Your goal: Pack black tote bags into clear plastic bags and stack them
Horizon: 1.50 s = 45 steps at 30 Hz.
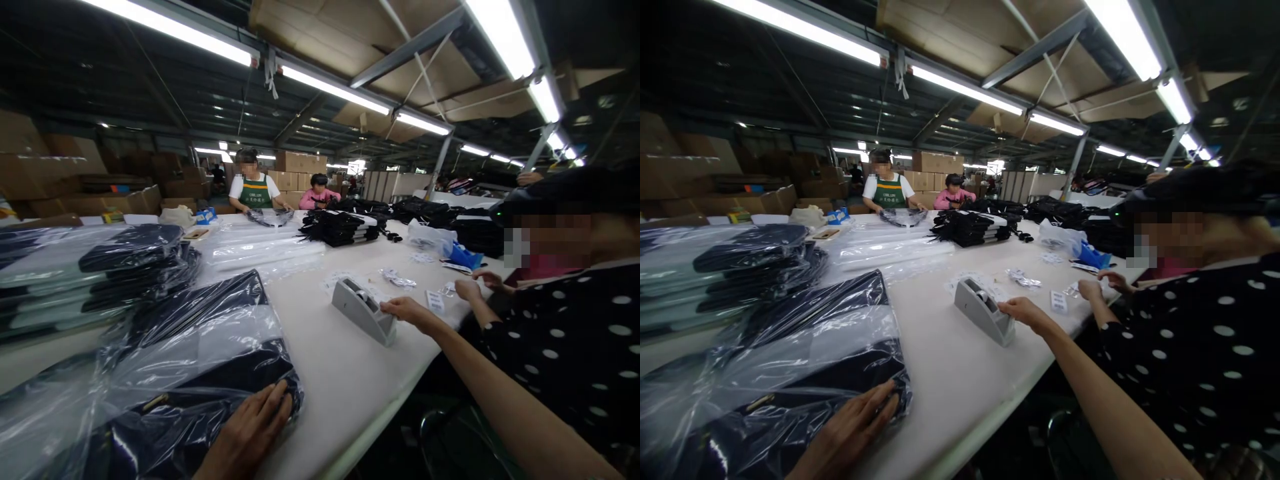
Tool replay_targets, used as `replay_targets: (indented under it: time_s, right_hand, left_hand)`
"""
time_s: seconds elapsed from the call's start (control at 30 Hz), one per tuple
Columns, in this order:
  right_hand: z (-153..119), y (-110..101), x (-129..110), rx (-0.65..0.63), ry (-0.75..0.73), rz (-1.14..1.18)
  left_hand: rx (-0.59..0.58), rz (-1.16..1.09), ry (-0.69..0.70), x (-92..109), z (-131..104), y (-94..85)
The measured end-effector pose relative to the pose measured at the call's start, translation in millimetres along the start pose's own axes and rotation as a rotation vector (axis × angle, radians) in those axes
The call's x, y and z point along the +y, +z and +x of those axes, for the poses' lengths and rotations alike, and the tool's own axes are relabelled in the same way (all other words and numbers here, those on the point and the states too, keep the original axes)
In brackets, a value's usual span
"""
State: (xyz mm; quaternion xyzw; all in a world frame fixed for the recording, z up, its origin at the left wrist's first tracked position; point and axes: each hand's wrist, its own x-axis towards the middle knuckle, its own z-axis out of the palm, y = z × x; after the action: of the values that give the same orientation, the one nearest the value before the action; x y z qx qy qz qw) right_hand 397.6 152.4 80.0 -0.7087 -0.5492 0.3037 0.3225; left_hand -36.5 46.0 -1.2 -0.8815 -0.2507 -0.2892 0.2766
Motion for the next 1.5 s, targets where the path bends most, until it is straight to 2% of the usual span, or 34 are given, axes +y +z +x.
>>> replay_targets:
  time_s: [0.1, 0.2, 0.43, 0.6, 0.77, 0.87, 0.97, 1.1, 1.17, 1.23, 1.3, 1.43, 1.5]
  right_hand:
    - [5, 5, -1, -0.037, 0.027, 0.083]
    - [8, 8, -4, -0.018, 0.018, 0.166]
    - [-5, -4, -4, 0.159, -0.027, 0.341]
    - [-31, -13, 20, 0.149, 0.047, 0.411]
    - [-41, 0, 46, 0.151, 0.145, 0.457]
    - [-38, 6, 51, 0.165, 0.159, 0.44]
    - [-34, 4, 53, 0.178, 0.171, 0.372]
    - [-37, -5, 64, 0.19, 0.191, 0.226]
    - [-47, -1, 71, 0.21, 0.19, 0.163]
    - [-64, 15, 67, 0.207, 0.159, 0.175]
    - [-89, 44, 47, 0.14, 0.109, 0.284]
    - [-142, 125, -32, -0.102, 0.018, 0.58]
    - [-160, 161, -68, -0.205, -0.007, 0.692]
  left_hand:
    - [0.028, 0.006, 0.035, -6, 1, -4.6]
    - [0.025, 0.051, 0.046, -5, 3, -4.7]
    - [0.075, 0.045, 0.02, -2, 9, -1.5]
    - [0.123, -0.071, -0.078, 3, 9, 1.8]
    - [0.171, -0.211, -0.181, 9, 3, 8.4]
    - [0.102, -0.237, -0.212, 7, 0, 6.5]
    - [0.048, -0.234, -0.239, 5, 0, -0.7]
    - [0.098, -0.233, -0.236, 5, 6, -8.1]
    - [0.123, -0.229, -0.237, 6, 9, -8.5]
    - [0.145, -0.234, -0.237, 6, 11, -7.7]
    - [0.155, -0.246, -0.235, 7, 12, -7.4]
    - [0.132, -0.249, -0.219, 7, 13, -8.4]
    - [0.114, -0.234, -0.209, 7, 12, -8.0]
